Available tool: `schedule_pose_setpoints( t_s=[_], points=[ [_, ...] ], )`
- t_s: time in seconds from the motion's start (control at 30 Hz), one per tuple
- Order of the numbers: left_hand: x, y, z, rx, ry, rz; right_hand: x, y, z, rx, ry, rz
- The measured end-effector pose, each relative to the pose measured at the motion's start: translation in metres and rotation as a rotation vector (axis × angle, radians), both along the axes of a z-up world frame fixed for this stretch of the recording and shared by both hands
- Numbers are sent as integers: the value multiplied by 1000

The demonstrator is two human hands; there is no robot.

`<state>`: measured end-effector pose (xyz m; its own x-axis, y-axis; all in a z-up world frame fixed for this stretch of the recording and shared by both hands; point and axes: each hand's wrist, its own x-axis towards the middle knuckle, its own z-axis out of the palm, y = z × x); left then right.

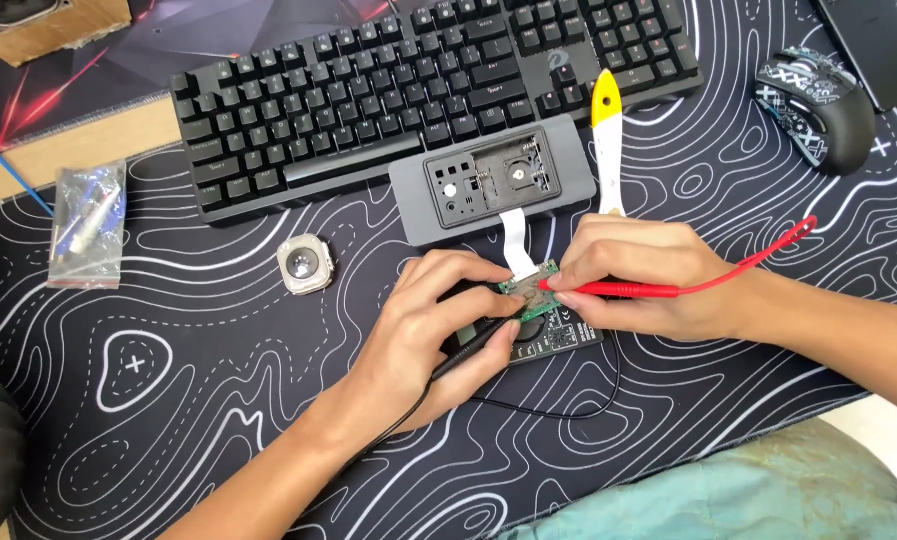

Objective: Testing a small circuit board using a multimeter probe at a repair bench to check for electrical continuity or component function.

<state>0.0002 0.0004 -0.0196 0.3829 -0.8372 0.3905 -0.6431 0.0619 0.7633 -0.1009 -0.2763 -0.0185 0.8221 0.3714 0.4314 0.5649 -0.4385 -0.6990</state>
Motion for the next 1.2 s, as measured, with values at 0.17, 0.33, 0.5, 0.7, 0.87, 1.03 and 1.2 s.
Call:
schedule_pose_setpoints(
  t_s=[0.17, 0.33, 0.5, 0.7, 0.87, 1.03, 1.2],
  points=[
    [1, 0, 1, -8, -28, -4, 0, -1, -1, -4, -9, -2],
    [4, 1, 0, -10, -12, -15, 0, -3, -3, -2, 0, 5],
    [4, 0, 1, -17, -44, 10, 3, -4, 1, -30, -7, 12],
    [2, 0, 4, -10, -32, 5, 5, -6, 3, -17, -17, 41],
    [-5, -2, 4, -27, -64, 52, 6, -7, 2, 15, -13, 88],
    [-4, -2, 2, -10, -80, 46, 8, -12, 2, 3, -20, 119],
    [-2, -2, 0, -10, -102, 50, 9, -15, 6, 0, -40, 100]
  ],
)
